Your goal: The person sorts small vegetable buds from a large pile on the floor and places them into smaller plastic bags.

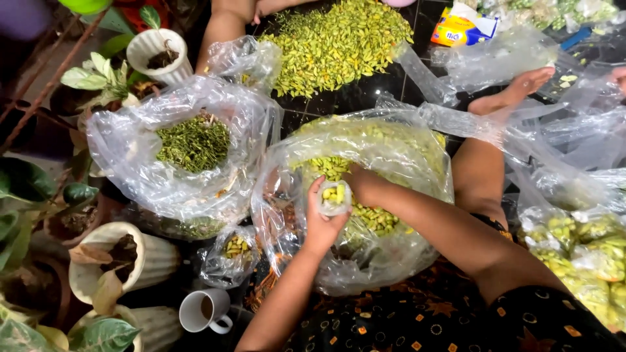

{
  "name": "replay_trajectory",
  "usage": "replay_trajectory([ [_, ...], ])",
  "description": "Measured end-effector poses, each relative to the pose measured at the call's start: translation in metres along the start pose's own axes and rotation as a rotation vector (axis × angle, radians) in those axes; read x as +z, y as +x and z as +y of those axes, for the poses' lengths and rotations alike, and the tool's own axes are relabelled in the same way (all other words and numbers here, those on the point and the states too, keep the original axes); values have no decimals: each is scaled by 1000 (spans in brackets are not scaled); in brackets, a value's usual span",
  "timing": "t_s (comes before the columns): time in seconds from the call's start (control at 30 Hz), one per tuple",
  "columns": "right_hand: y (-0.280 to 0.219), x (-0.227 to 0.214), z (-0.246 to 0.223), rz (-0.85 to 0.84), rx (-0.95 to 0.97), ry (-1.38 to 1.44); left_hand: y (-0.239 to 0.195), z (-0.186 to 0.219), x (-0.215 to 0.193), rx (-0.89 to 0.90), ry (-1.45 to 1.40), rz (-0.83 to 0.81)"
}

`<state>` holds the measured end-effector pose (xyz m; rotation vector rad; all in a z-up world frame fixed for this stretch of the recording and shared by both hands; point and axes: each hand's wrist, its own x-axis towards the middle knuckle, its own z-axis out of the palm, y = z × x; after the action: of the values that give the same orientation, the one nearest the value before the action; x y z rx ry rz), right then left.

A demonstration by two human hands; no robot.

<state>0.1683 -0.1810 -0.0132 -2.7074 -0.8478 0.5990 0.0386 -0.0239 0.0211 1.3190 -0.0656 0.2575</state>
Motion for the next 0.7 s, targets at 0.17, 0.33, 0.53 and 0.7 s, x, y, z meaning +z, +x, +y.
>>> replay_trajectory([
  [0.17, 61, -19, -20, 78, -99, -191, 20, -10, 5, 68, -56, -17],
  [0.33, 37, -53, -41, -173, -10, 16, 6, -82, -18, 225, 33, -11],
  [0.53, 50, -6, -1, 74, -90, 177, -7, -27, 3, 341, 251, -121],
  [0.7, 37, 29, 32, 49, -27, 119, -10, -74, 1, 254, -89, -102],
])
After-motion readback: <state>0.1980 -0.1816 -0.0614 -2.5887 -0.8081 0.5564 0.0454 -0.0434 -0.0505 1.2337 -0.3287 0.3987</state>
